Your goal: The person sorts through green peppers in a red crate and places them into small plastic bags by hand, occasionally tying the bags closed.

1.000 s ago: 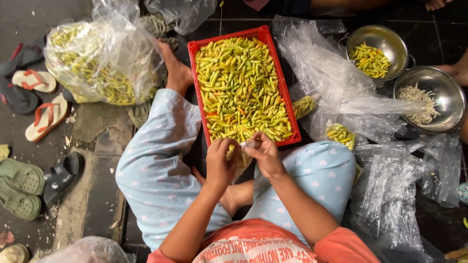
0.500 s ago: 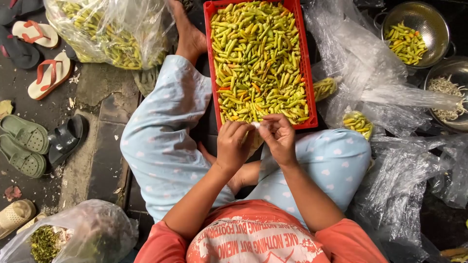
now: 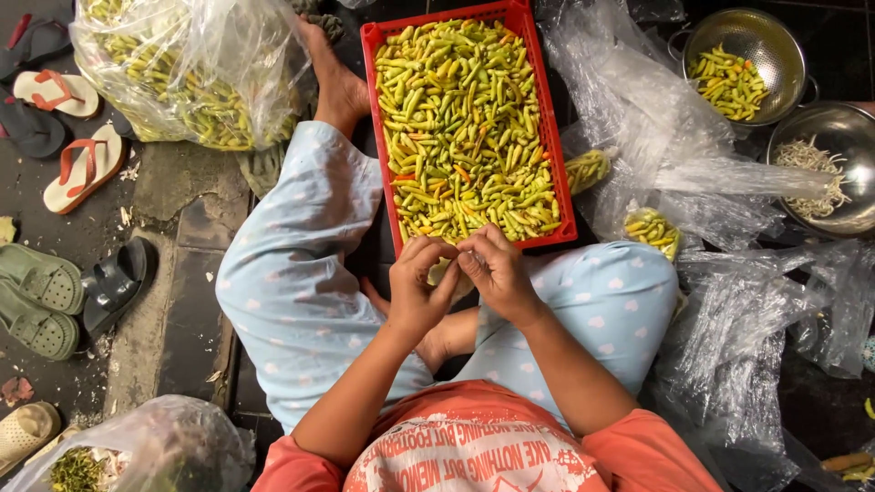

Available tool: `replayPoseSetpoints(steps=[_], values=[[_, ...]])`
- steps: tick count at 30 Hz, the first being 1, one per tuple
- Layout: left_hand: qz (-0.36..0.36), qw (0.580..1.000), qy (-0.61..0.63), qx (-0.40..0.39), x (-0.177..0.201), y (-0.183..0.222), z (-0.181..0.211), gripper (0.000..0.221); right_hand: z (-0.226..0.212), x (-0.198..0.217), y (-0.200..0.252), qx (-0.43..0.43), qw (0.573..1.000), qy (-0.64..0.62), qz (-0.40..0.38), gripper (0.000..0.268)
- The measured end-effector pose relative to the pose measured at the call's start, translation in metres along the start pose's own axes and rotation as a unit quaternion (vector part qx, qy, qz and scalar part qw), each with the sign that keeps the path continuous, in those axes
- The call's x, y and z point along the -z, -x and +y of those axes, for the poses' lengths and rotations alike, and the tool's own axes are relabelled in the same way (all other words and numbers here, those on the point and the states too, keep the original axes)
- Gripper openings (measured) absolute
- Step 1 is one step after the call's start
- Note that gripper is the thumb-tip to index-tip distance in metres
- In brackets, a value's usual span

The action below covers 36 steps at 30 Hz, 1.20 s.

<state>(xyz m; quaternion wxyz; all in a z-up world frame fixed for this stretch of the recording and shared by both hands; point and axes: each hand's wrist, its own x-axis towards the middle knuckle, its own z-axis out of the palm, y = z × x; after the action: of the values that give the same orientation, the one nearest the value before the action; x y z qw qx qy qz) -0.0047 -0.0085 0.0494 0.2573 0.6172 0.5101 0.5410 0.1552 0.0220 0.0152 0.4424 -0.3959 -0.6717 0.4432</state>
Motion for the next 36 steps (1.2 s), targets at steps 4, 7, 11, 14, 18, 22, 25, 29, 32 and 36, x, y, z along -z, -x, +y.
replayPoseSetpoints(steps=[4,7,11,14,18,22,25,29,32,36], values=[[0.008,0.993,0.074,0.093,-0.001,0.003,-0.001,0.006,-0.012,0.006,-0.009,0.066,0.995,0.043,-0.062,0.036],[0.018,0.977,0.145,0.156,-0.014,0.010,-0.022,0.003,0.008,0.014,-0.007,0.022,0.993,0.023,-0.115,0.029],[0.046,0.949,0.194,0.243,-0.018,0.006,-0.046,0.005,0.008,0.038,-0.003,-0.047,0.992,0.033,-0.112,0.021],[0.092,0.960,0.149,0.217,0.022,-0.008,-0.065,0.002,0.003,0.105,-0.014,-0.070,0.992,0.024,0.101,0.024],[0.060,0.966,0.110,0.227,0.042,0.018,-0.065,0.003,0.063,0.198,-0.034,0.033,0.928,0.288,0.236,0.026],[0.067,0.953,0.117,0.272,0.040,0.034,-0.075,0.004,0.147,0.260,-0.072,0.189,0.880,0.357,0.250,0.012],[0.053,0.949,0.125,0.285,0.050,0.042,-0.072,0.006,0.182,0.297,-0.065,0.077,0.850,0.196,0.483,0.031],[0.041,0.947,0.113,0.297,0.061,0.051,-0.081,0.007,0.220,0.356,-0.030,-0.295,0.654,-0.240,0.654,0.080],[0.032,0.942,0.113,0.313,0.062,0.054,-0.082,0.006,0.289,0.410,-0.008,-0.373,0.727,-0.219,0.533,0.077],[0.024,0.938,0.144,0.314,0.050,0.052,-0.072,0.006,0.198,0.342,-0.031,-0.210,0.788,-0.118,0.567,0.047]])
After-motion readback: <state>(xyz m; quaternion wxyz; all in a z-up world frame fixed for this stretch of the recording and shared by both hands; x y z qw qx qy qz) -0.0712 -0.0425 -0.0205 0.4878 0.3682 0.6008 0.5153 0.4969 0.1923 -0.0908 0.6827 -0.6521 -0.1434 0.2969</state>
